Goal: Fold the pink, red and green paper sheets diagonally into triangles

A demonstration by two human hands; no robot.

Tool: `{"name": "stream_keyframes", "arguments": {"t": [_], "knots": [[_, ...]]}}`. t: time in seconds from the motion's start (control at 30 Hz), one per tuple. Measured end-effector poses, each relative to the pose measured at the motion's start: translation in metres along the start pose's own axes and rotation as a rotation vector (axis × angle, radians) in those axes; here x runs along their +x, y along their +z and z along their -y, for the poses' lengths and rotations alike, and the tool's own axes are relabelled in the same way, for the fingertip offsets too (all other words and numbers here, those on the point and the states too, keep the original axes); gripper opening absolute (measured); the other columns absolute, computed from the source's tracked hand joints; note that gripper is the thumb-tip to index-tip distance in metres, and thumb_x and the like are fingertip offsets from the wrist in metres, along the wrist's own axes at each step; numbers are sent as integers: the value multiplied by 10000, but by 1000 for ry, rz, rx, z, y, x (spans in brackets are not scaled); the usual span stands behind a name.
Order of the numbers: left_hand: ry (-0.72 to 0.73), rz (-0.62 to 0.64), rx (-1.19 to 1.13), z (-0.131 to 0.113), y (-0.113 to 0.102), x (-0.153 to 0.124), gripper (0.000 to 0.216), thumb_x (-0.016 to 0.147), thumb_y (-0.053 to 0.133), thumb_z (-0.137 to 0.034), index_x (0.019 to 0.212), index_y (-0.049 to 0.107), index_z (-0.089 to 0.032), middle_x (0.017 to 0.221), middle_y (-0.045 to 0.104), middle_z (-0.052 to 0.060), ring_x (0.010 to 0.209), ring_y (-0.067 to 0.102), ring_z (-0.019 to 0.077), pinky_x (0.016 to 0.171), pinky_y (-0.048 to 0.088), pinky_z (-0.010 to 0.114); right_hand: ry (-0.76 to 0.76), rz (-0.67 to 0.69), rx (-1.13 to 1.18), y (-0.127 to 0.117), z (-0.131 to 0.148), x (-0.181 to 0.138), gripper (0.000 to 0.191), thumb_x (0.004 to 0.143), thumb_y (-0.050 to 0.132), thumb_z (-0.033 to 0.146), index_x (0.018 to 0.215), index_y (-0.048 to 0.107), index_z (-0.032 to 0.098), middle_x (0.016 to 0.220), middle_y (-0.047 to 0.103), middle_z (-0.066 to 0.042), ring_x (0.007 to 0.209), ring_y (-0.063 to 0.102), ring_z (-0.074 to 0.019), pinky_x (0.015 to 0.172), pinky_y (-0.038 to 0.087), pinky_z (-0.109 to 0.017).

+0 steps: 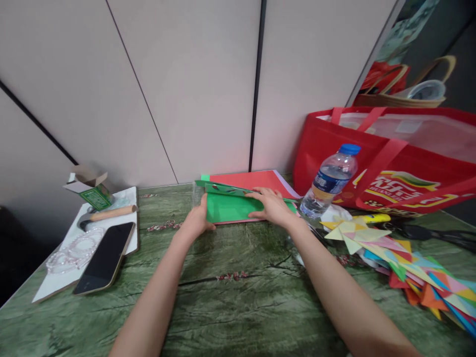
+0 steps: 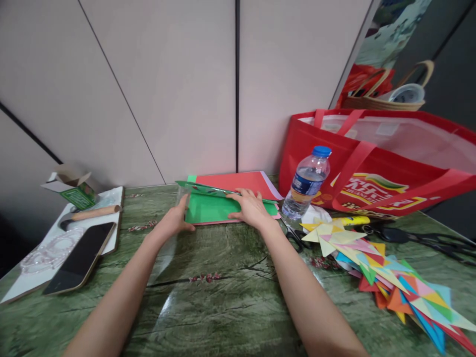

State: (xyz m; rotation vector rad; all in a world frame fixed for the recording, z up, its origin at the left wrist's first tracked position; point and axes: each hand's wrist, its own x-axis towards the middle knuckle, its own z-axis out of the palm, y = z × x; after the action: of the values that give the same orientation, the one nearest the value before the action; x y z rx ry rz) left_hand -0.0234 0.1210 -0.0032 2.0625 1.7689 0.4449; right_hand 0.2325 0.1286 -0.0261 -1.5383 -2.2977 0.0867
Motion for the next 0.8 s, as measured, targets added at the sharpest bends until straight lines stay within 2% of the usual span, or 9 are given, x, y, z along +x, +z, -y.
{"name": "stream_keyframes", "arguments": {"t": [0.13,0.23,0.3,0.37,0.43,0.5,0.67,0.8], "knots": [[19,-23,68,3,1,5,814,568,752,-109,1309,423,-188,1176,622,145,968,635,258,803,462,296,4,51,-27,-2,4,-1,727,638,766,423,1299,481,322,1380,434,-123,1254,390,-346,990,257,-615],[45,-10,132,7,0,7,596,641,704,-106,1205,521,-165,1109,650,133,941,640,245,796,463,301,3,67,-43,-3,5,-2,767,619,781,408,1312,459,336,1385,423,-118,1257,384,-346,989,259,-618],[79,11,171,8,1,7,619,609,745,-125,1190,536,-168,1074,661,120,960,631,255,805,460,307,1,65,-57,-3,5,-2,755,630,779,378,1311,455,347,1382,425,-109,1253,389,-339,985,270,-604],[118,27,205,10,4,6,692,543,790,-117,1185,541,-177,1110,643,118,993,616,261,822,453,303,2,61,-73,-2,4,-1,735,642,775,344,1306,460,349,1376,431,-105,1246,395,-334,981,283,-587],[146,29,230,10,5,6,672,534,788,-96,1160,560,-183,1140,626,117,1005,608,255,831,446,295,2,61,-81,0,2,-1,718,650,769,331,1302,467,347,1370,436,-103,1238,400,-332,977,293,-572],[162,25,245,10,5,7,560,593,752,-97,1121,589,-191,1103,644,101,975,618,234,822,444,285,-4,61,-77,1,1,0,689,673,749,333,1302,468,352,1364,441,-97,1229,406,-327,973,301,-555],[130,-17,273,2,-4,6,140,807,574,-182,886,690,-174,809,709,74,805,653,207,722,436,268,-2,71,-34,2,0,0,492,825,590,326,1304,482,354,1318,486,-92,1199,434,-301,952,325,-506],[51,-121,305,-5,-7,3,239,881,471,-237,853,700,-175,812,714,101,801,654,224,699,417,282,2,69,-5,2,1,0,390,906,462,326,1293,504,350,1283,520,-89,1169,457,-281,947,330,-486]]}}
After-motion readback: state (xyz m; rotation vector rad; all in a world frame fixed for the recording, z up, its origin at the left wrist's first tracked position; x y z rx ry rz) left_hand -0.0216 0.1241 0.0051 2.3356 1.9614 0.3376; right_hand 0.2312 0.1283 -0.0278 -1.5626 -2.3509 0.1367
